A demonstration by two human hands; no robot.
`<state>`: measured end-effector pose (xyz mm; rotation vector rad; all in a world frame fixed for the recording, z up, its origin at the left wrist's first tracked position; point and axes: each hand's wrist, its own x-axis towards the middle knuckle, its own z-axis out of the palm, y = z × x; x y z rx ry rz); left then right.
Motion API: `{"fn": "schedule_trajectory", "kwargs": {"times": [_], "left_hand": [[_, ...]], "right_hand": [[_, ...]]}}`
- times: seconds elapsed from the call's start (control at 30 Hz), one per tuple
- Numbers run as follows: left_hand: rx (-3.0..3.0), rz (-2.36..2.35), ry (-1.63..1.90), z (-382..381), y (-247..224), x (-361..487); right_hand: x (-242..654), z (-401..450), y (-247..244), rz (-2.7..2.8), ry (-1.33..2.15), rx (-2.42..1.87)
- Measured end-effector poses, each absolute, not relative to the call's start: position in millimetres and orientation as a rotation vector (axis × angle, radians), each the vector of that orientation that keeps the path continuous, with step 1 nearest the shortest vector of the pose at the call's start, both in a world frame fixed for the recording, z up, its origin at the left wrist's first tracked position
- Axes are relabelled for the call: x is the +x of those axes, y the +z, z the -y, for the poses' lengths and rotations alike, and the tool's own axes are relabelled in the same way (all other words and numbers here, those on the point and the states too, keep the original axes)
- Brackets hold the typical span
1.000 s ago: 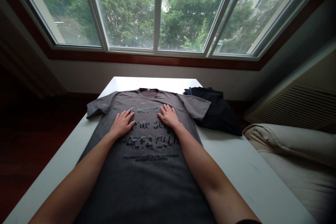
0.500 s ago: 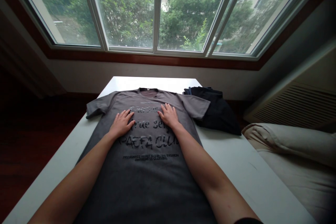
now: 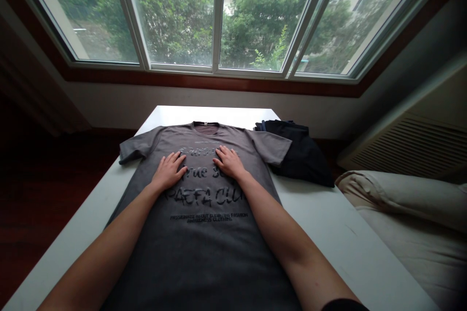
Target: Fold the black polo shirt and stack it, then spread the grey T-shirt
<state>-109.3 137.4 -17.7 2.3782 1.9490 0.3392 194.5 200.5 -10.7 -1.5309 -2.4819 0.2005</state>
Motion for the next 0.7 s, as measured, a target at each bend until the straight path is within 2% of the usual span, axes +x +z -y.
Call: {"fn": "schedule_trajectory", "kwargs": {"times": [0.7], "left_hand": [[2.38,-1.947,0.343,-136.7,-16.7,-109.0]], "right_hand": [[193.9,-201.8,-10.9,2.464,0.213,-1.524]]}}
